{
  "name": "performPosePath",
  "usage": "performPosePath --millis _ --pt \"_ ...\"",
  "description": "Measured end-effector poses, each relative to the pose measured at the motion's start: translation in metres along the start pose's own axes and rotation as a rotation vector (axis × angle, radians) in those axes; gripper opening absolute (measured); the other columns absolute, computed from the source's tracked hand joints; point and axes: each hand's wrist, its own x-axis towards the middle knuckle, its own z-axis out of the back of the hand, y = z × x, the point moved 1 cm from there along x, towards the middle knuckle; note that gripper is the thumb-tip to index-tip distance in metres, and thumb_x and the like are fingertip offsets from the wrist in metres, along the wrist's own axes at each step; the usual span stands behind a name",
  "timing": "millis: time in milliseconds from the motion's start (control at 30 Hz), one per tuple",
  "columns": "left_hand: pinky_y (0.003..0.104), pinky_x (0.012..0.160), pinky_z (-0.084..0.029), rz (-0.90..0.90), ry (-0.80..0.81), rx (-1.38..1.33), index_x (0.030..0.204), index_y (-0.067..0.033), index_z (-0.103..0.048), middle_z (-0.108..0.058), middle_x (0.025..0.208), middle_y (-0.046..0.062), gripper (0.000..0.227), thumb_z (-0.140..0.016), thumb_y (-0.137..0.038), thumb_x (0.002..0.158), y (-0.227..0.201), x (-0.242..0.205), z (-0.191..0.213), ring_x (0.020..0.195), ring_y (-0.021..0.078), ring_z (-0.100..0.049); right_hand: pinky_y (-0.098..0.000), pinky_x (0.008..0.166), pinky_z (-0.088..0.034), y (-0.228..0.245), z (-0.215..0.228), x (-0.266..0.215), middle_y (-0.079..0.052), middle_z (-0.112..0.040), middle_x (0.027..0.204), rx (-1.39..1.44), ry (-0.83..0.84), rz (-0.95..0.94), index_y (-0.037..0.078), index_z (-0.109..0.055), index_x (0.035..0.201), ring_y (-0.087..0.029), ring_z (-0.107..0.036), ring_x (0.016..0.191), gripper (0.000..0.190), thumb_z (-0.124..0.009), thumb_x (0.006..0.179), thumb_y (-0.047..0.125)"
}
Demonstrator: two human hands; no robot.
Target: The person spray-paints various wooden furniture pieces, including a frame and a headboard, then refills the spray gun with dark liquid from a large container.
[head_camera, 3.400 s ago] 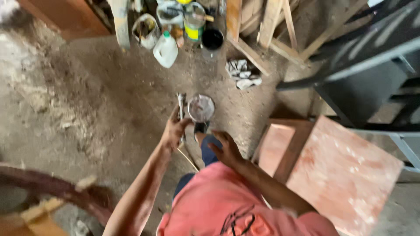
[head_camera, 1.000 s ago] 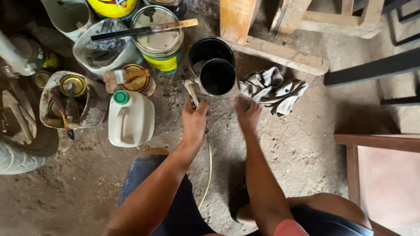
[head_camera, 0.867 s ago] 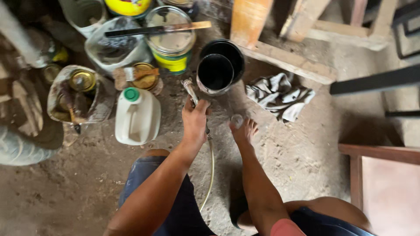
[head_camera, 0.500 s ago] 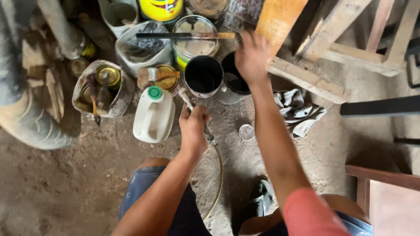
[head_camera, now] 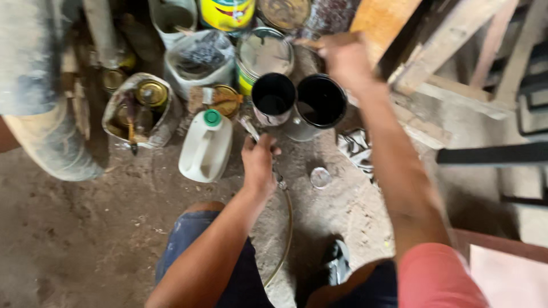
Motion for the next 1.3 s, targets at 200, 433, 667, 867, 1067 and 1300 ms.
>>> performPosePath --millis 200,433,667,867,1067,1300 --pt "0.031 0.059 -0.043 -0.023 -0.016 0.067 0.098 -0.0037 -0.062 -0.064 0.081 0.004 0.02 -0.066 -0.019 0.085 0.017 0.026 0.001 0.061 0.014 -0.054 -0.0287 0.073 -0.055 -0.018 0.197 -0.09 -0.009 -0.078 0.106 0.267 0.018 -0.144 0.005 -0.079 0.117 -0.014 -0.072 0.083 0.008 -0.075 0.111 0.007" --pt "0.031 0.062 -0.046 -0.036 -0.004 0.167 0.097 -0.0044 -0.062 -0.062 0.08 0.003 0.021 -0.065 -0.019 0.083 0.022 0.029 0.001 0.064 0.0142 -0.057 -0.0317 0.051 -0.045 -0.03 0.16 -0.098 -0.011 -0.074 0.087 0.154 0.278 -0.044 0.001 -0.078 0.101 -0.017 -0.061 0.052 0.016 -0.08 0.105 0.017" --pt "0.032 0.063 -0.046 -0.085 0.01 0.282 0.097 -0.0026 -0.061 -0.062 0.078 0.004 0.022 -0.064 -0.021 0.085 0.018 0.024 -0.001 0.064 0.0156 -0.059 -0.0341 0.059 -0.047 -0.001 0.014 -0.077 -0.009 -0.073 0.081 0.627 0.113 -0.382 0.005 -0.078 0.095 -0.017 -0.061 0.066 0.014 -0.085 0.097 0.017" --pt "0.033 0.062 -0.048 -0.07 0.049 0.247 0.101 -0.002 -0.061 -0.062 0.078 0.004 0.027 -0.067 -0.022 0.084 0.016 0.017 -0.005 0.066 0.016 -0.059 -0.0333 0.074 -0.056 0.013 -0.022 -0.088 -0.009 -0.075 0.091 0.903 0.063 -0.308 0.004 -0.076 0.102 -0.018 -0.071 0.082 0.016 -0.084 0.092 0.014" --pt "0.033 0.065 -0.044 -0.024 -0.009 0.364 0.104 -0.0018 -0.061 -0.062 0.075 0.007 0.03 -0.065 -0.023 0.084 0.014 0.022 -0.005 0.068 0.0164 -0.056 -0.037 0.088 -0.055 0.032 -0.027 -0.096 -0.014 -0.076 0.102 0.861 0.098 -0.27 0.004 -0.079 0.105 -0.024 -0.073 0.097 0.02 -0.085 0.088 0.013" --pt "0.035 0.065 -0.046 -0.03 0.002 0.323 0.101 -0.0004 -0.061 -0.062 0.076 0.007 0.028 -0.065 -0.021 0.082 0.018 0.027 -0.002 0.067 0.0179 -0.059 -0.0364 0.075 -0.059 -0.007 -0.028 -0.101 -0.01 -0.078 0.085 0.748 0.423 -0.533 0.008 -0.08 0.098 -0.022 -0.075 0.074 0.013 -0.078 0.093 0.019"
